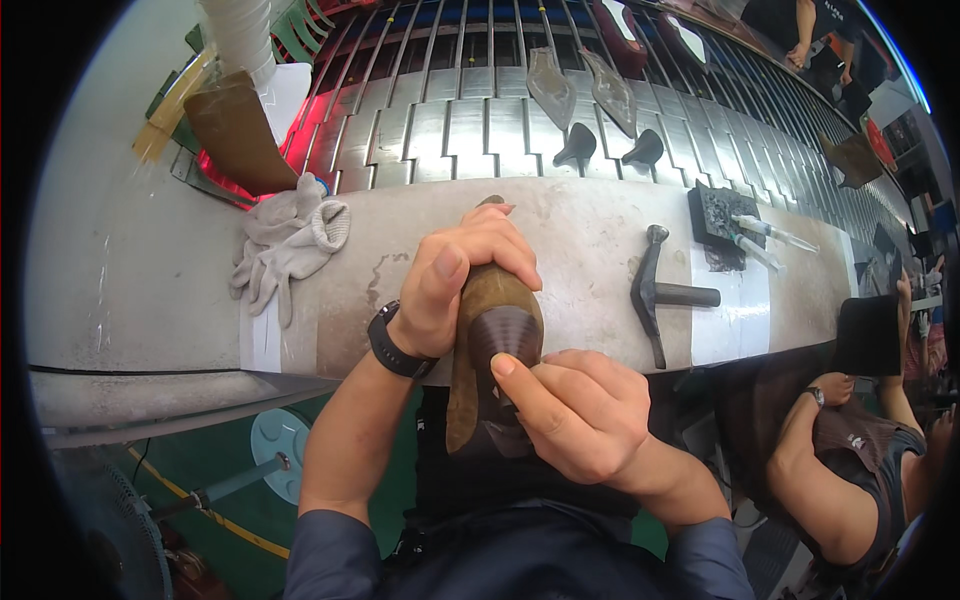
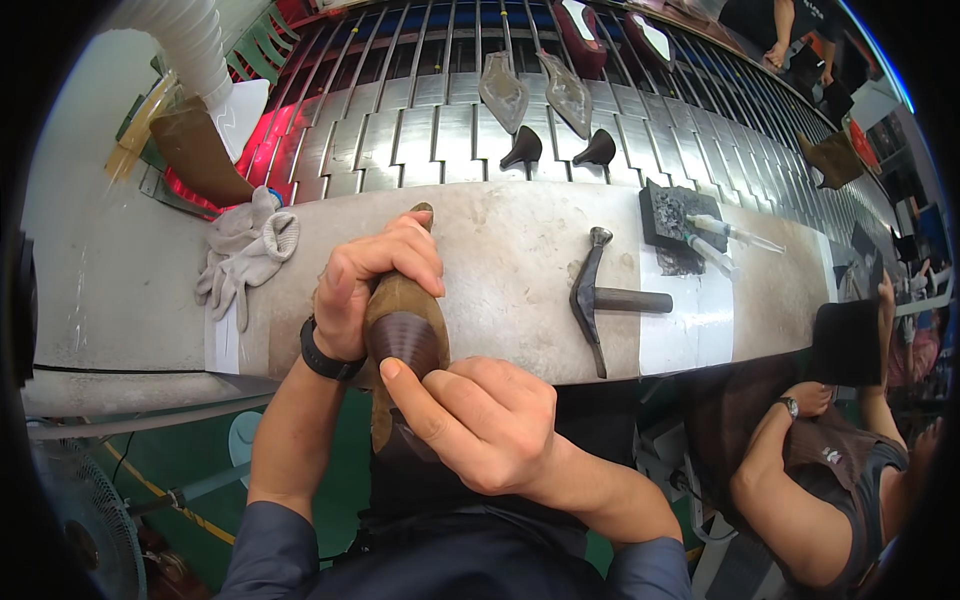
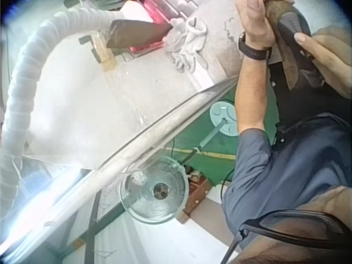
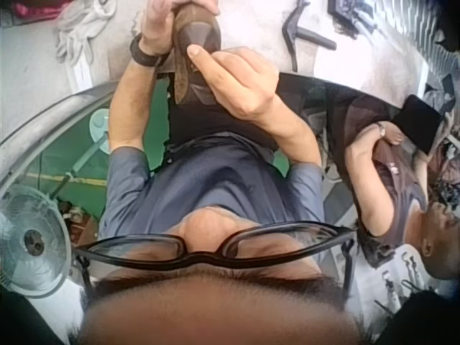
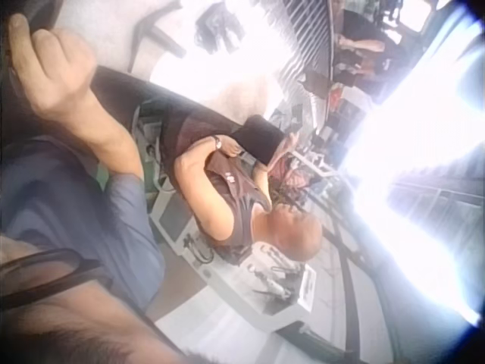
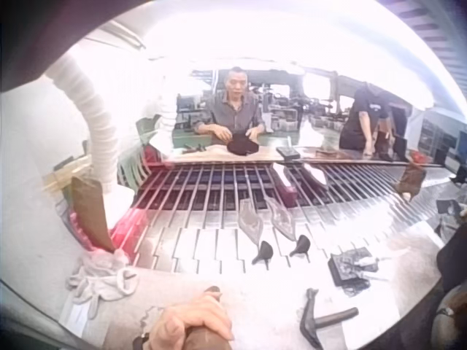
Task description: The person takes shoe components from a conveyor belt, aligns an upper with a sole, and uses a hammer to tap the edges into place. They repeat this process for a second shoe, carefully positioning the heel and side panels before securing them with the hammer.
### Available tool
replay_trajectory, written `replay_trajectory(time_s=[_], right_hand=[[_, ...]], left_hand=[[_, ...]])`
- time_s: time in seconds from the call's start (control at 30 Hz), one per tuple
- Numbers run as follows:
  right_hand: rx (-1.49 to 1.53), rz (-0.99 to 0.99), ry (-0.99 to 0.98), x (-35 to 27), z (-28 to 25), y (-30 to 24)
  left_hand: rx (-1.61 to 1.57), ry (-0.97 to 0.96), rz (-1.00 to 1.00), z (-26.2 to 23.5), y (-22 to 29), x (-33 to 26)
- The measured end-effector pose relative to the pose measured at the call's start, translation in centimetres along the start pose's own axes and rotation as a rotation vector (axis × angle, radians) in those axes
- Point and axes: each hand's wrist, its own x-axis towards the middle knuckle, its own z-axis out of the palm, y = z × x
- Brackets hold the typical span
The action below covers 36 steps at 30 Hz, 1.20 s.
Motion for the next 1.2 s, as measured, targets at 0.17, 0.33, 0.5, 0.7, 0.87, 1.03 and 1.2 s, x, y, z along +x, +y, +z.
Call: replay_trajectory(time_s=[0.17, 0.33, 0.5, 0.7, 0.87, 1.03, 1.2], right_hand=[[-0.061, -0.076, 0.094, 0.2, 1.2, 0.6], [-0.064, -0.071, 0.026, 0.3, 0.6, 0.5], [0.009, -0.029, -0.036, -0.1, 1.1, 1.1], [0.292, 0.468, 0.053, -5.1, 2.1, 1.4], [0.076, 0.240, 0.145, -0.3, 0.7, 0.3], [-0.121, -0.021, 0.063, 1.5, 1.4, 0.3], [-0.243, -0.040, 0.126, 1.4, 2.4, -0.3]], left_hand=[[-0.023, -0.004, 0.011, -0.1, -0.1, 0.2], [-0.011, -0.017, 0.011, -0.3, -0.1, 0.0], [-0.053, -0.024, -0.009, -0.6, -1.1, 0.1], [-0.281, 0.017, -0.008, -1.4, -2.5, -0.1], [-0.284, 0.038, -0.012, -1.2, -2.3, -0.3], [-0.129, 0.015, -0.027, -0.8, -1.7, 0.1], [-0.064, 0.011, 0.009, -0.7, -1.1, -0.2]])
